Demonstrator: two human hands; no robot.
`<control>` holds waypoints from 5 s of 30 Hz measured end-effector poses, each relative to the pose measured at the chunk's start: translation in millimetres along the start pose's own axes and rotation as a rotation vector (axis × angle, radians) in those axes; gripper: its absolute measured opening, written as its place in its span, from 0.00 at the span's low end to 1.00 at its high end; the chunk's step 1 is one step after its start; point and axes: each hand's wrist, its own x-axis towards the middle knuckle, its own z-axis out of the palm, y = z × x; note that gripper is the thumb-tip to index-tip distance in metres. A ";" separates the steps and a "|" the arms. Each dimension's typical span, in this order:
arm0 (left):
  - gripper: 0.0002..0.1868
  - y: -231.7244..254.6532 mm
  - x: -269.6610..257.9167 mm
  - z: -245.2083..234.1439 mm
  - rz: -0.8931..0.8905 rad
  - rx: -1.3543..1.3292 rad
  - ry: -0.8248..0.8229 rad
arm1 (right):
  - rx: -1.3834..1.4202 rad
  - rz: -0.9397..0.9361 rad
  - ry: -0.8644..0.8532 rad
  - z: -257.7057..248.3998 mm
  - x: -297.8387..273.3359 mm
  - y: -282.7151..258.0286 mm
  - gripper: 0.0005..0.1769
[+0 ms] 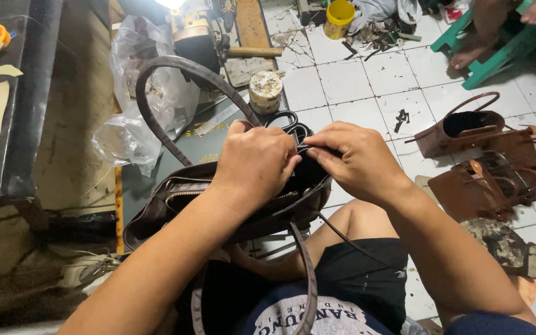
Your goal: Inspecting the interior and handles of a leather handbag
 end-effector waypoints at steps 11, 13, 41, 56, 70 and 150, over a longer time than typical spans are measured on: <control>0.07 -1.8 -0.1 2.3 0.000 -0.012 -0.004 | -0.094 -0.128 0.080 6.3 0.1 0.1 0.06; 0.07 -0.3 0.3 0.0 -0.014 -0.018 -0.021 | -0.188 -0.208 0.099 7.2 0.3 -0.4 0.03; 0.10 -52.6 -57.3 -38.2 -0.135 -0.269 -0.258 | -0.199 -0.271 0.076 3.0 3.9 3.4 0.04; 0.30 -83.3 -97.6 -73.8 -0.292 -0.428 -0.106 | -0.215 -0.114 -0.115 -10.8 -1.4 -1.8 0.10; 0.13 -93.2 -144.9 -89.2 -0.559 -0.186 -0.068 | -0.310 -0.078 -0.119 -11.4 2.8 -4.4 0.16; 0.12 -29.2 -33.8 -41.7 -0.255 -0.174 -0.277 | -0.424 -0.284 -0.111 20.5 29.0 9.1 0.06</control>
